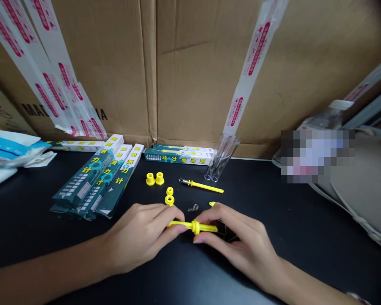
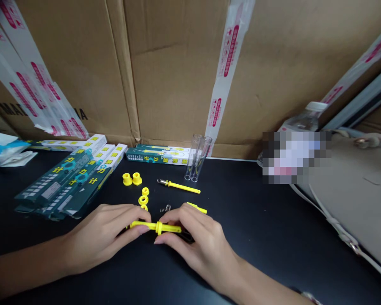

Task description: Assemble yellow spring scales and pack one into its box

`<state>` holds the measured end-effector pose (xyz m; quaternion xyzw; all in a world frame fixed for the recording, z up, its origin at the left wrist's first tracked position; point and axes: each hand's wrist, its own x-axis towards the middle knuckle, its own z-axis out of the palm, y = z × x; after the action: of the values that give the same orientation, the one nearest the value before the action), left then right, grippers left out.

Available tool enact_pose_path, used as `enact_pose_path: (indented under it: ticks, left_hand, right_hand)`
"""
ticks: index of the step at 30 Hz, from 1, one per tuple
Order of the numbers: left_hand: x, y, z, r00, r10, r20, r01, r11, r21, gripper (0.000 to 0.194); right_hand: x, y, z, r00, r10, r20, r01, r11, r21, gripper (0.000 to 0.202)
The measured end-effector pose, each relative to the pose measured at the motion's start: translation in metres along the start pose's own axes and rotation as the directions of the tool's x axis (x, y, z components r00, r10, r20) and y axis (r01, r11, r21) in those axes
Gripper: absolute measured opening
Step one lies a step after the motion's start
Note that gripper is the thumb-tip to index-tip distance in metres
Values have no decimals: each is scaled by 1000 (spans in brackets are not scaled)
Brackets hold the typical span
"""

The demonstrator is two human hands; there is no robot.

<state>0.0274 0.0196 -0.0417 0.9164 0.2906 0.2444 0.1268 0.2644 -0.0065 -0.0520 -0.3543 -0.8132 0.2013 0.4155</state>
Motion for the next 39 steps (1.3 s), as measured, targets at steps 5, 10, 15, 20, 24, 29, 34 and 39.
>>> enact_pose_path:
  ticks: [5, 10, 15, 20, 24, 29, 34, 39]
  left_hand:
    - [1, 1, 0, 998, 16, -61, -14, 999, 31, 19]
    - [0, 2, -1, 995, -11, -96, 15, 999, 40, 21]
    - [0, 3, -2, 998, -21, -56, 20, 1000, -19, 16]
    - [1, 3, -1, 999, 3, -45, -2, 1000, 17, 21]
    - [2, 1, 0, 996, 68, -58, -64, 995, 71, 31]
    - [3, -2, 0, 994, 88, -71, -85, 995, 47, 31]
    - [3, 1, -1, 999, 40, -20, -39, 998, 46, 43]
    - [2, 4, -1, 1000, 17, 1, -17, 999, 46, 39]
  right_hand:
    - [-1, -1, -1, 998, -8, -55, 5, 999, -51, 18]
    - [1, 1, -2, 992, 53, -110, -59, 997, -58, 22]
    - [1, 2, -2, 997, 48, -62, -50, 998, -28, 21]
    - [1, 2, 0, 1000, -25, 12, 25, 1000, 2, 20]
    - [-1, 3, 1, 999, -43, 17, 43, 999, -16, 24]
    - [-3, 2, 2, 998, -58, 13, 59, 998, -32, 26]
    - [-4, 1, 5, 994, -84, 73, 84, 996, -5, 28]
    - [1, -2, 0, 984, -134, 117, 130, 991, 38, 33]
